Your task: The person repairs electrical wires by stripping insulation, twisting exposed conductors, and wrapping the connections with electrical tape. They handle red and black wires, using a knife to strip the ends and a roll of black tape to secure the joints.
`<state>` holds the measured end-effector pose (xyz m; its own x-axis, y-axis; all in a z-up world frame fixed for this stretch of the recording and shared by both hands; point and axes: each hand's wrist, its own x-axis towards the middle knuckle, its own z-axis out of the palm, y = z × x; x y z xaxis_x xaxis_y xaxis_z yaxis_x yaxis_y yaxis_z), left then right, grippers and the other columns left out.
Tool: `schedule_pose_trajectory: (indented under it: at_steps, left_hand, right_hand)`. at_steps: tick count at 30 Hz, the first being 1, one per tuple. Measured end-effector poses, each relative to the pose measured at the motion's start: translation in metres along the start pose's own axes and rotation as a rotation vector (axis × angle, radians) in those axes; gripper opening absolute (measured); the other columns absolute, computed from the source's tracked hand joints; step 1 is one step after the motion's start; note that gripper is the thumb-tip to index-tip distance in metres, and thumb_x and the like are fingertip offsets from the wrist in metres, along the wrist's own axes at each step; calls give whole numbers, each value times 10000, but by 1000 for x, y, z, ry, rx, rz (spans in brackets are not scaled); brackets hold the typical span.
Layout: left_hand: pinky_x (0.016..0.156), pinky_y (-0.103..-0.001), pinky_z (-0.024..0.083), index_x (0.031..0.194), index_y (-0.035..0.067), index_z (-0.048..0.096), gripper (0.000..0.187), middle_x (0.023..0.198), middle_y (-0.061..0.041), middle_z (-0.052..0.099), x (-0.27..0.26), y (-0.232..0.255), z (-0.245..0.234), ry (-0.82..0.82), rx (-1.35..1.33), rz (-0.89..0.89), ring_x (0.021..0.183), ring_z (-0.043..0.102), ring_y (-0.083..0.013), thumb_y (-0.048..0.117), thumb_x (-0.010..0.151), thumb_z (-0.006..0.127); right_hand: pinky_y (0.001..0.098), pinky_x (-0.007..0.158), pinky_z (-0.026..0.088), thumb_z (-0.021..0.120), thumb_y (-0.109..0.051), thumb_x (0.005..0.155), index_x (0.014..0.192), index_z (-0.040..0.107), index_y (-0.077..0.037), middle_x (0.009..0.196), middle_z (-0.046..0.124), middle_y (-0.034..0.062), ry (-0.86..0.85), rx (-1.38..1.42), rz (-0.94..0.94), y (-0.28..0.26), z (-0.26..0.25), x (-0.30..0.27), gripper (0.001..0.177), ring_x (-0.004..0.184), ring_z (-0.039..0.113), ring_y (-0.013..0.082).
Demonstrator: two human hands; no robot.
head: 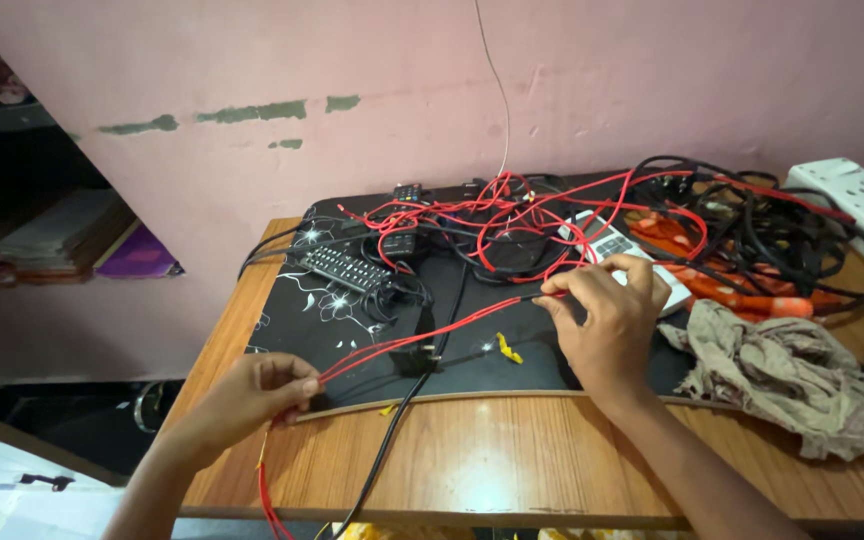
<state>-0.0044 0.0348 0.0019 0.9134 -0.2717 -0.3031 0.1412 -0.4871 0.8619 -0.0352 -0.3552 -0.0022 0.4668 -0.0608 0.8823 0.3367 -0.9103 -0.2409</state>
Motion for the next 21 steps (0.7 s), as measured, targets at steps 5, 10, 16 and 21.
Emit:
schedule_pose_trajectory:
  at_steps: [5,10,16,21]
  left_hand:
    - [512,-268,439,964,-25,737,249,623,-21,617,2,-1,2,8,-7,33,536,557,-102,201,968,633]
    - [501,-274,421,1379,220,703,465,656,-8,537,5,5,12,-91,17,65,559,489,-102,101,950,569]
    - [523,-260,412,1235,133,788,399,650,30,540,1,30,41,-59,90,193,579,450,-70,129,910,555]
    - [526,-271,417,1139,96,764,282,623,45,594,-2,43,62,119,220,351,587,457,-44,250,944,631]
  right_hand:
    - [460,959,354,885,-186,701,843,715,-162,853,696,-59,13,-3,-6,1,-2,2,223,1030,555,250]
    - [471,949,347,890,-190,700,845,721,-178,873,710,-60,37,-24,-3,5,-2,1,223,1027,551,257]
    - [474,995,347,871,-167,740,903,737,-193,919,713,-58,61,-98,47,15,-6,1,212,1066,558,252]
    - [469,978,344,859,-185,787,882,726,-181,919,714,-43,63,-170,55,18,-12,1,163,1072,558,274]
